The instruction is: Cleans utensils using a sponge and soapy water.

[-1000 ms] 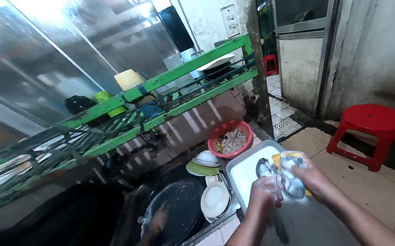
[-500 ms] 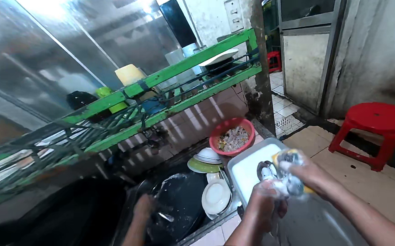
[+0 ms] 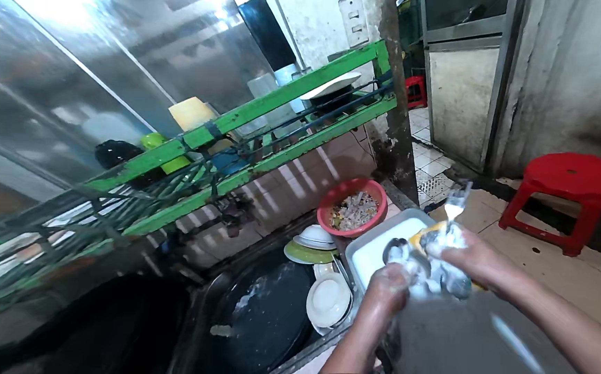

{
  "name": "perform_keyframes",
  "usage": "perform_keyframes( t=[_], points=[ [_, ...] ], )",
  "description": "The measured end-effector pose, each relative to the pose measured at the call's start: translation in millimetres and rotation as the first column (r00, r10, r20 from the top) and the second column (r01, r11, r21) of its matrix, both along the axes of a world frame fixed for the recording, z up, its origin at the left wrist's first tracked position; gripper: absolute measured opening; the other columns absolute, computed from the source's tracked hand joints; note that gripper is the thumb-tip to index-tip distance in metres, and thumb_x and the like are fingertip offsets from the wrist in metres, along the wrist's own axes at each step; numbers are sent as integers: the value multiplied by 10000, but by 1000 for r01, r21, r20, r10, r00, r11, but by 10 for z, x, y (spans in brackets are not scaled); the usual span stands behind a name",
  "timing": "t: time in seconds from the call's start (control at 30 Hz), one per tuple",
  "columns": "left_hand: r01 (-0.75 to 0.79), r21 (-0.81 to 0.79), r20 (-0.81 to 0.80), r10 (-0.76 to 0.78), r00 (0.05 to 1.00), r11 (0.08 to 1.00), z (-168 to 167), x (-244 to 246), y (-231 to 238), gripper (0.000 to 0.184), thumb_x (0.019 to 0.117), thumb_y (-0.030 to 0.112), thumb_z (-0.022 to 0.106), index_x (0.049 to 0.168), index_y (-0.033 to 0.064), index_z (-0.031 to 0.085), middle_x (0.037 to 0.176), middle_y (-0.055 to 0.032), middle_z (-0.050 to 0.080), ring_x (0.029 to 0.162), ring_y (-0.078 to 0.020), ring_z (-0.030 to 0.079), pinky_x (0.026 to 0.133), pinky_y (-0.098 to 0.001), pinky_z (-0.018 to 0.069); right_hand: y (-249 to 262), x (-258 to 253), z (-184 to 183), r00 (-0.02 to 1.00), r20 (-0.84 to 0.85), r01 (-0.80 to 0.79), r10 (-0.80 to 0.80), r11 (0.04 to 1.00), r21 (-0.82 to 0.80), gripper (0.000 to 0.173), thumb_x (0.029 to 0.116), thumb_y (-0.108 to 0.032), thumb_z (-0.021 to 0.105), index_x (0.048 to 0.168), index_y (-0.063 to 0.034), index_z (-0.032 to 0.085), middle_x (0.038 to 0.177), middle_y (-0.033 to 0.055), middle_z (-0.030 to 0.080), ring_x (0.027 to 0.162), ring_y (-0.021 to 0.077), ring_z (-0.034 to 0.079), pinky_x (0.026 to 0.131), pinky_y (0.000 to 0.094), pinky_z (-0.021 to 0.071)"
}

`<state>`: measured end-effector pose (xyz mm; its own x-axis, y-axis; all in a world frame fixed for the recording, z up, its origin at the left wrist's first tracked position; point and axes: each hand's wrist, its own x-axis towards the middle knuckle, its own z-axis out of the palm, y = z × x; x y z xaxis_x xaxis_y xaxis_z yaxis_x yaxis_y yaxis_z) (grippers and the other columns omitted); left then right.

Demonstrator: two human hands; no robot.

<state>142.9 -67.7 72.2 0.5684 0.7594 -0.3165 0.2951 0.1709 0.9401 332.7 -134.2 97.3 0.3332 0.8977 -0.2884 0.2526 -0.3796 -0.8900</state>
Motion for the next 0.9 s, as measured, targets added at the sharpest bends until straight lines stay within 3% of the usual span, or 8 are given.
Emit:
perform_keyframes(
  t=[0.1,0.17,0.3,0.43,0.53,0.6,0.77,0.9],
  points=[
    [64,36,67,-66,996,997,158,-22,143,262,1035,270,561,1131,46,656,736,38,563,572,-42,491,535,-210,437,-41,-85,141,843,152,-489,517,852,-185,504,938,-265,737,1330,10,583,1187,264,647,1113,404,629,978,623,472],
    [99,-23,81,-97,992,995,284,-16,157,170,1014,215,603,1062,65,666,719,43,580,553,-31,487,516,-193,423,-37,-263,58,721,174,-636,671,740,-219,448,925,-219,743,1296,-5,611,1145,243,667,1055,397,655,923,623,498],
    [-110,2,297,104,949,994,293,-184,276,186,1031,110,506,987,20,664,629,20,590,485,-32,510,478,-183,454,-117,-327,-165,727,63,-670,683,727,-147,391,906,-187,766,1235,-29,625,1070,178,676,946,310,671,829,533,546],
    [-519,258,388,405,828,815,401,-727,782,223,1078,120,468,1022,8,652,686,-8,628,504,-45,540,471,-194,484,-402,-116,-313,808,126,-553,576,815,-176,509,903,-169,768,1364,-63,579,1325,188,606,1157,325,634,998,536,512],
    [-390,702,-47,585,809,596,308,-1352,1149,299,1055,195,553,1192,-53,647,1002,-157,679,848,-215,652,787,-374,548,-724,-25,-298,873,206,-386,443,884,-265,640,884,-137,765,1463,-132,494,1344,202,608,1152,384,646,956,611,521],
    [-78,741,-423,553,718,667,86,-1762,1340,370,1069,163,522,1322,-98,593,1326,-328,584,1257,-436,570,1103,-542,424,-910,-14,-334,871,318,-293,374,916,-274,602,894,-196,760,1441,-110,524,1272,232,652,1128,435,654,933,668,503],
    [216,352,-892,256,373,911,-763,-2437,1598,413,1077,187,493,1457,31,535,1416,-270,570,1334,-438,538,1130,-576,409,-1135,38,-452,759,517,-291,395,917,-273,522,959,-232,681,1445,-75,571,1382,238,609,1296,446,569,1068,643,436],
    [352,300,-920,170,353,887,-626,-2151,1612,366,1048,103,502,1393,46,611,1436,-228,572,1359,-400,524,1151,-557,390,-1189,-4,-510,796,541,-211,270,963,-170,513,919,-234,721,1375,-35,597,1380,236,587,1301,446,550,1000,651,478]
  ],
)
